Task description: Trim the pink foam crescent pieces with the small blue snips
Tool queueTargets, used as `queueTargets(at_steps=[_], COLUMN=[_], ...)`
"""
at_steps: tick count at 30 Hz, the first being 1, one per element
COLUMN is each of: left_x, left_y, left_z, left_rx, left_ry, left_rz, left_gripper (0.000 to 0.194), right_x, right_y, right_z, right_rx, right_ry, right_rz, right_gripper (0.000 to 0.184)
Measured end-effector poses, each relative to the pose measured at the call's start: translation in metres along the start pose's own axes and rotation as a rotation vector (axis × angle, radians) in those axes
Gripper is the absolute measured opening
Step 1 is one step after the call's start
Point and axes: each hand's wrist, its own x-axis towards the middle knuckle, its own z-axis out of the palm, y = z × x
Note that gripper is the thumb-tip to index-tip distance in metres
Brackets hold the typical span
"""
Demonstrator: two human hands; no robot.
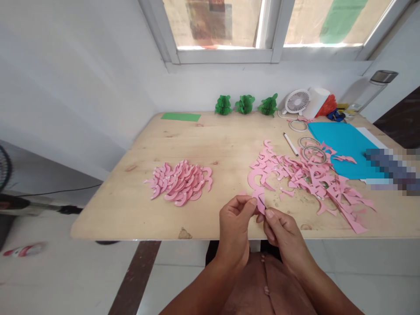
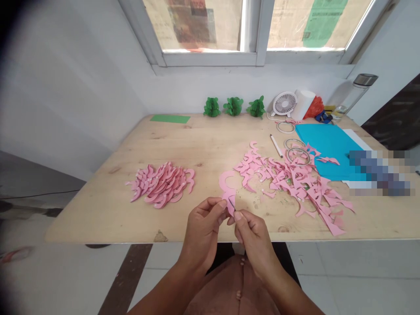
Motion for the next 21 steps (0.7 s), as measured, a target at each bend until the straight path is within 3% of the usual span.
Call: queueTargets(at_steps=[14,21], left_x=[-0.0018,0.0024], left_y=[-0.0014,0.0083], left_z=[-0.0031,-0.0047], left_rx=[-0.004,0.047], left_ry=[-0.01,-0.023], left_rz=[-0.009,-0.002], left_gripper=[0.014,0.012], right_x=[-0.0007,-0.0017], right_y=[-0.0022,-0.0022], right_z=[-0.0003,-0.0024], right_rx=[0.006,-0.028], right_ry=[-0.004,-0.002], right_rz=[0.011,0.029], right_gripper=[0.04,0.042])
